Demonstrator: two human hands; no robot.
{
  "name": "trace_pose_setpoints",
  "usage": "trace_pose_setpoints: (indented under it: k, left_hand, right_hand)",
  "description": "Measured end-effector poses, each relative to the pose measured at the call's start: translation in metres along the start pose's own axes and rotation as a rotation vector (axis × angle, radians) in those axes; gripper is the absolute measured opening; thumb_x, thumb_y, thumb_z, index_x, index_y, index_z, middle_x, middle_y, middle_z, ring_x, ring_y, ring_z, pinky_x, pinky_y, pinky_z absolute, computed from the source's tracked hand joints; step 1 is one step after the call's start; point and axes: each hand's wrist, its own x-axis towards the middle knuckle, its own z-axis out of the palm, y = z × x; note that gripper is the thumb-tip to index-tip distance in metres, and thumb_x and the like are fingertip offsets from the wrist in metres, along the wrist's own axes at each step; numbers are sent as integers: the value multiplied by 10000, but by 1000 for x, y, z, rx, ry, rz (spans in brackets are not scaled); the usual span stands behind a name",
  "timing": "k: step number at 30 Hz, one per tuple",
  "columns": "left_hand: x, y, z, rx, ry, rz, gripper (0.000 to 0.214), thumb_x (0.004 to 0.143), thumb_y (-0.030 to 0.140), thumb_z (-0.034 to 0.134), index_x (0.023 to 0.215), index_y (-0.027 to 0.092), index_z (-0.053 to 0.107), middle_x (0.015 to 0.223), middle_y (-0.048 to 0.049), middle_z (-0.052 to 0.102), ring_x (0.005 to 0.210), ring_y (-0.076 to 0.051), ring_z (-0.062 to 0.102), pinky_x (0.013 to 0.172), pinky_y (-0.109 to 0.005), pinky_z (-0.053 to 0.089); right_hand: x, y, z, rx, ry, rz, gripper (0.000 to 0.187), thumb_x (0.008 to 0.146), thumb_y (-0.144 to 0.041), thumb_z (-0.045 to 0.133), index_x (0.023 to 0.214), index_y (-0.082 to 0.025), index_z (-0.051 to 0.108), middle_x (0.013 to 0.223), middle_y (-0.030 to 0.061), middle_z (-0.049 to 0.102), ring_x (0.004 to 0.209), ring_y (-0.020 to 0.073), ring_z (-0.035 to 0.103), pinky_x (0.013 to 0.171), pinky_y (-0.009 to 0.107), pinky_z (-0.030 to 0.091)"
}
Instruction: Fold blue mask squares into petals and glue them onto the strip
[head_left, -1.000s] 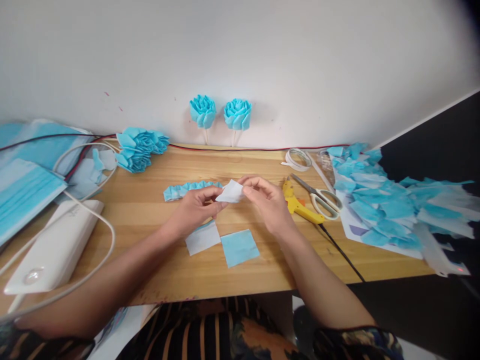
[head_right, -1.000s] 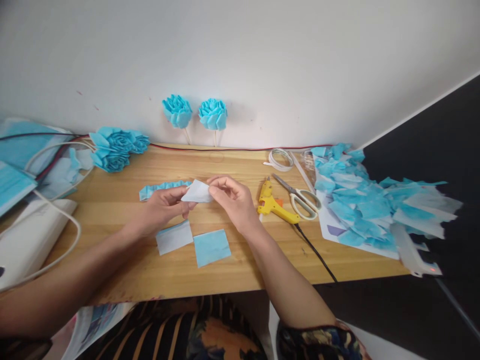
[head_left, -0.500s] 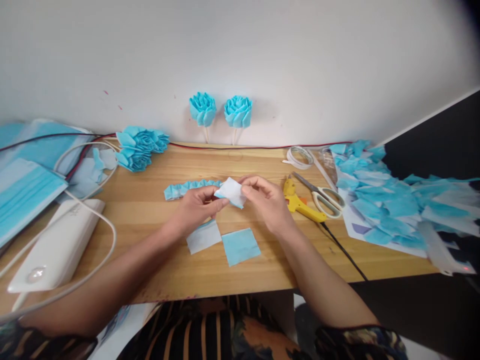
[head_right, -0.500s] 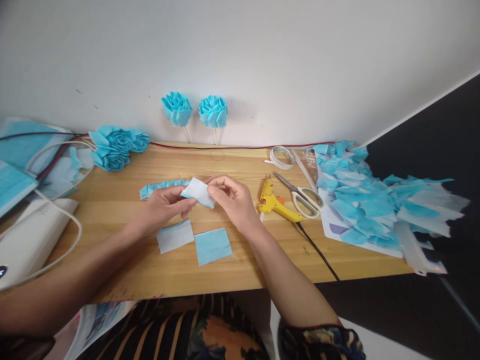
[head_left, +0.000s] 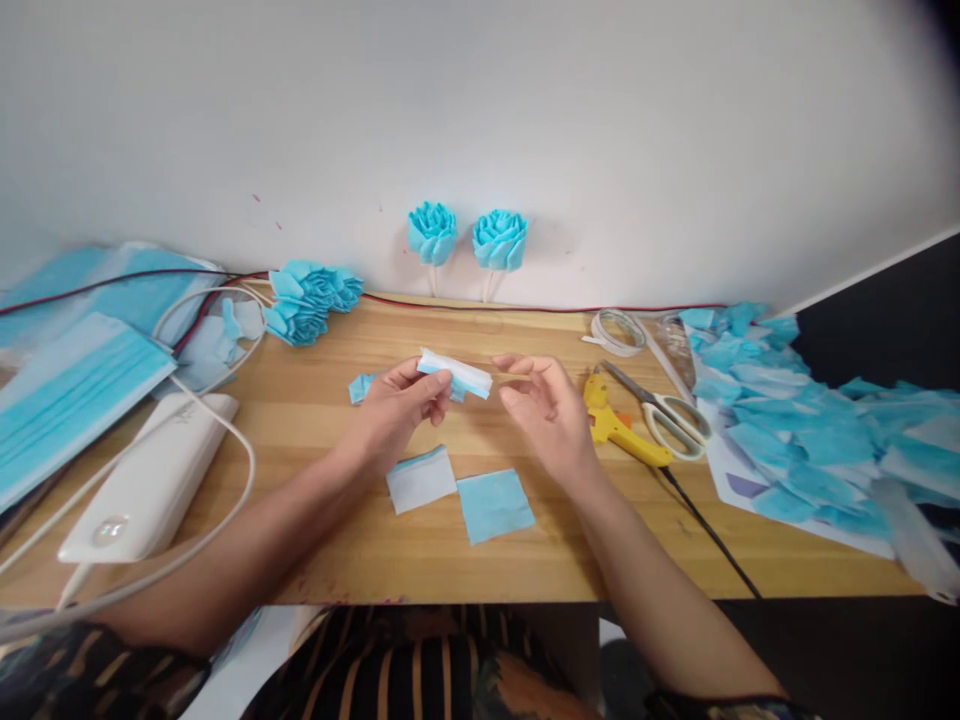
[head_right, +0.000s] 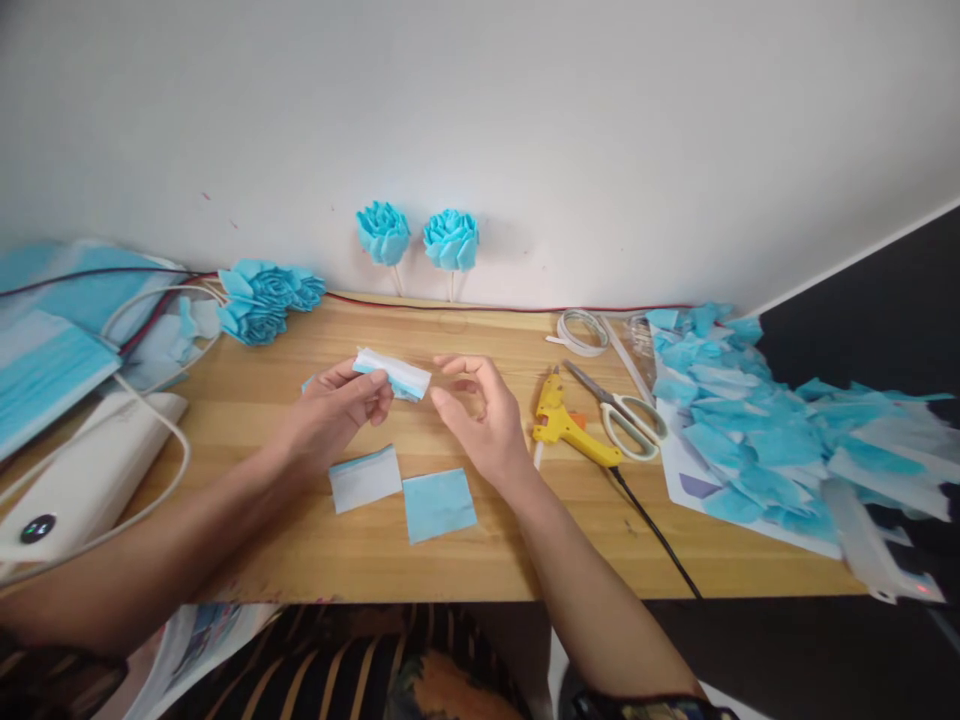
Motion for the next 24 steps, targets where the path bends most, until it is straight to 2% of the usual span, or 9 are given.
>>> trace_pose_setpoints:
  k: [4, 8, 13, 15, 17, 19, 22, 24]
  left_hand:
    - [0, -1, -2, -64, 2, 7, 202, 763, 311, 796, 739, 148, 681, 658, 0, 613, 597, -95, 536, 508, -207, 401]
    - [0, -3, -3, -89, -35, 12, 166, 795, 298, 778, 780, 154, 697, 696, -5, 636, 609, -92, 552, 526, -210, 418]
    - [0, -3, -1, -110, -43, 14, 165, 769, 295, 802, 775, 157, 713, 698, -14, 657, 642, -111, 589, 529, -213, 435]
    - [0, -2, 0, -124, -24, 15, 170, 755, 299, 813, 804, 157, 733, 743, -29, 688, 691, -131, 624, 561, -227, 472]
    - [0, -1, 0, -149, 3, 20, 190, 735, 298, 828, 834, 154, 753, 819, -45, 718, 768, -155, 656, 631, -256, 522]
    - [1, -2, 0, -174, 20, 21, 203, 721, 298, 839, 842, 153, 766, 886, -55, 736, 833, -173, 669, 715, -294, 555]
    - [1, -3, 0, -189, 17, 15, 196, 717, 295, 841, 842, 158, 775, 916, -57, 745, 867, -182, 669, 769, -326, 567]
    - [1, -3, 1, -185, 7, 4, 188, 722, 291, 837, 848, 164, 779, 920, -55, 749, 872, -181, 668, 776, -326, 564]
  right_hand:
    - [-1, 1, 2, -140, -20, -14, 207, 838, -259, 690, 1007, -258, 571, 1111, 44, 718, 1069, 206, 663, 961, 412, 492]
    - [-1, 1, 5, -230, -21, -59, 201, 818, -232, 701, 990, -262, 602, 995, 8, 728, 967, 185, 685, 920, 376, 506]
    - [-4, 0, 6, -250, 28, 56, 300, 822, -296, 718, 1090, -272, 584, 786, -29, 718, 790, 181, 704, 738, 323, 528]
    - [-5, -1, 5, -256, 103, 72, 248, 860, -330, 679, 1082, -268, 588, 695, -47, 672, 694, 167, 682, 675, 304, 517]
    - [-7, -1, 3, -249, 196, 25, 164, 911, -343, 610, 1051, -258, 596, 663, -52, 621, 634, 150, 648, 640, 293, 505]
    - [-8, 0, 2, -261, 234, -55, 126, 943, -332, 557, 1025, -248, 604, 680, -42, 599, 623, 144, 626, 638, 296, 503]
    - [-8, -1, 3, -343, 167, -181, 126, 928, -263, 570, 1047, -251, 611, 763, -17, 648, 728, 161, 654, 741, 332, 527]
    - [-7, -1, 5, -377, 94, -262, 239, 896, -204, 603, 1127, -262, 594, 881, 6, 697, 845, 178, 674, 834, 362, 534]
